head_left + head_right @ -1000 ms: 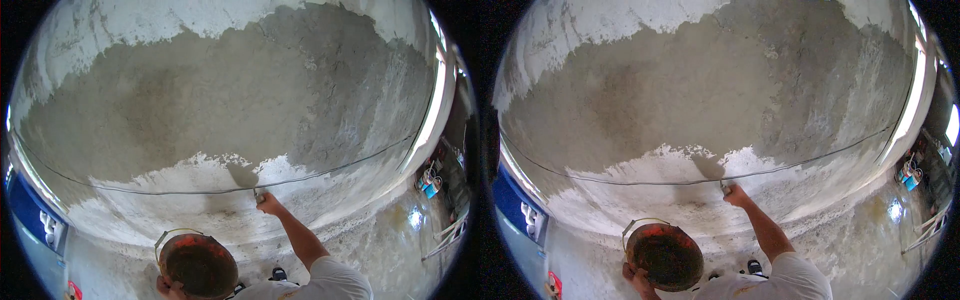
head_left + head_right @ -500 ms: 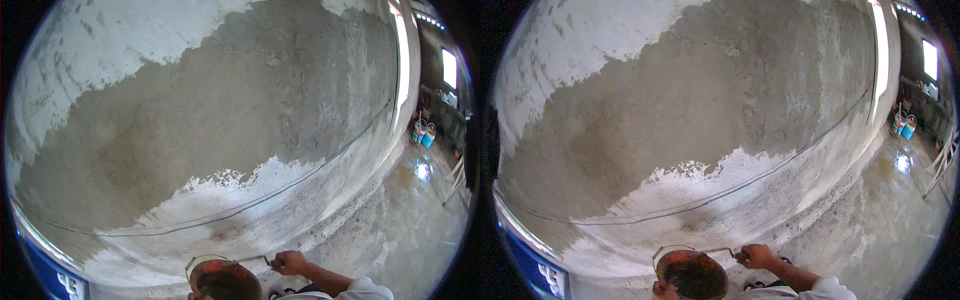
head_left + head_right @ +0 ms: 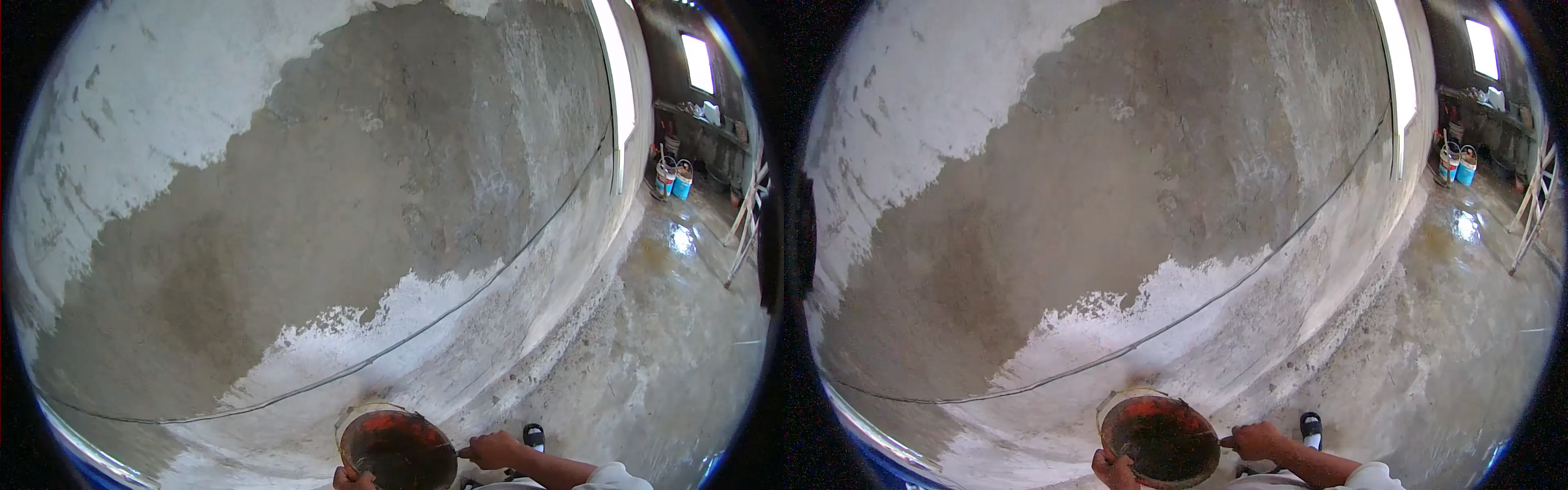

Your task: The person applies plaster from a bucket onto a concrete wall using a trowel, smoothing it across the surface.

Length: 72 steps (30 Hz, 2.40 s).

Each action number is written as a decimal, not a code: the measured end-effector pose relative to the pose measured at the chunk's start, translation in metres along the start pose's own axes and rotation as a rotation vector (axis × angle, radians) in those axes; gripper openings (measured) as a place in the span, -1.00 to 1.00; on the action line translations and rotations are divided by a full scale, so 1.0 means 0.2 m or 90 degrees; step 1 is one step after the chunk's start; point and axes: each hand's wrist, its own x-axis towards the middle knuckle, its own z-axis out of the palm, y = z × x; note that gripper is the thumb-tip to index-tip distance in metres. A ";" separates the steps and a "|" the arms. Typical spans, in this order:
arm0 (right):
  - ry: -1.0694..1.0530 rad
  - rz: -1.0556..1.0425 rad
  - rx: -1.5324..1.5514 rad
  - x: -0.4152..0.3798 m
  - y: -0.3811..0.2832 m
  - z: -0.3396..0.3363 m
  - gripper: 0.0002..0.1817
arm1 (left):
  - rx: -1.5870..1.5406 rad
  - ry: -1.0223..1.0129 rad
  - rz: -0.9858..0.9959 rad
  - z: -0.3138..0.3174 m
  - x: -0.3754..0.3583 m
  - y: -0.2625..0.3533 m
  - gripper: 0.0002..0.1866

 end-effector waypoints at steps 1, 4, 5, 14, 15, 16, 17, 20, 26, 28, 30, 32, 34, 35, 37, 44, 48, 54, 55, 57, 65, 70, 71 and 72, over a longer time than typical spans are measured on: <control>0.003 -0.005 -0.005 -0.01 0.04 -0.02 -0.58 | -0.038 0.028 -0.010 0.05 -0.01 0.01 -0.85; -0.026 0.027 -0.001 -0.07 0.09 -0.19 -0.60 | -0.020 0.067 0.028 0.18 -0.05 0.07 -0.83; -0.031 0.023 -0.009 -0.07 0.13 -0.21 -0.60 | 0.043 0.072 0.077 0.23 -0.05 0.09 -0.82; 0.065 -0.068 -0.056 -0.08 0.72 -0.28 -0.68 | -0.083 0.040 0.041 0.61 -0.08 0.02 -0.66; 0.057 -0.083 -0.069 -0.07 0.80 -0.25 -0.68 | -0.092 0.059 0.036 0.66 -0.09 0.02 -0.66; 0.087 -0.109 -0.075 -0.06 0.88 -0.23 -0.66 | -0.066 0.086 0.035 0.70 -0.11 0.03 -0.63; 0.116 -0.133 -0.079 -0.05 0.93 -0.24 -0.63 | -0.039 0.111 0.032 0.73 -0.13 0.04 -0.60; 0.043 -0.152 -0.112 -0.12 0.91 -0.45 -0.61 | 0.052 0.104 0.127 0.79 -0.25 0.18 -0.59; -0.012 -0.129 -0.142 -0.16 0.88 -0.58 -0.60 | 0.092 0.081 0.070 0.85 -0.22 0.15 -0.57; -0.005 -0.105 -0.134 -0.19 0.86 -0.59 -0.60 | 0.062 0.068 0.093 0.87 -0.15 0.06 -0.61; -0.006 -0.072 -0.119 -0.24 0.81 -0.56 -0.61 | 0.037 0.046 0.107 0.86 -0.16 0.07 -0.65; -0.007 0.019 -0.112 -0.26 0.75 -0.57 -0.60 | 0.033 0.017 0.080 0.84 -0.14 0.12 -0.64; -0.091 -0.034 -0.124 -0.30 0.73 -0.58 -0.58 | 0.041 0.017 0.143 0.80 -0.18 0.13 -0.65; -0.049 -0.023 -0.094 -0.30 0.71 -0.54 -0.53 | 0.055 0.014 0.140 0.79 -0.16 0.13 -0.66; -0.008 -0.013 -0.061 -0.26 0.67 -0.44 -0.46 | 0.071 0.012 0.145 0.74 -0.14 0.12 -0.69; -0.018 0.083 -0.107 -0.32 0.28 -0.37 -0.52 | 0.049 -0.073 0.086 0.44 -0.09 0.03 -0.70; -0.026 0.254 -0.080 -0.27 0.20 -0.05 -0.48 | -0.034 -0.093 0.088 0.22 -0.10 0.02 -0.70; 0.028 0.163 -0.066 -0.34 -0.22 -0.01 -0.54 | 0.055 -0.075 0.102 -0.04 0.00 -0.25 -0.73; 0.026 0.167 -0.056 -0.34 -0.27 0.00 -0.54 | 0.064 -0.082 0.101 -0.08 -0.01 -0.28 -0.73; -0.001 0.138 -0.072 -0.32 -0.32 0.02 -0.55 | 0.024 -0.057 0.119 -0.12 0.00 -0.27 -0.72; 0.068 0.137 -0.029 -0.30 -0.39 0.00 -0.52 | 0.026 -0.027 0.124 -0.25 -0.04 -0.19 -0.69; 0.160 -0.027 -0.118 -0.17 -0.23 -0.07 -0.70 | -0.035 -0.044 0.138 -0.31 0.04 -0.08 -0.70; 0.182 -0.012 -0.160 -0.17 -0.28 -0.14 -0.74 | -0.047 -0.053 0.125 -0.32 0.03 -0.04 -0.70; 0.217 -0.006 -0.212 -0.15 -0.31 -0.24 -0.79 | -0.069 -0.056 0.126 -0.32 0.04 0.01 -0.70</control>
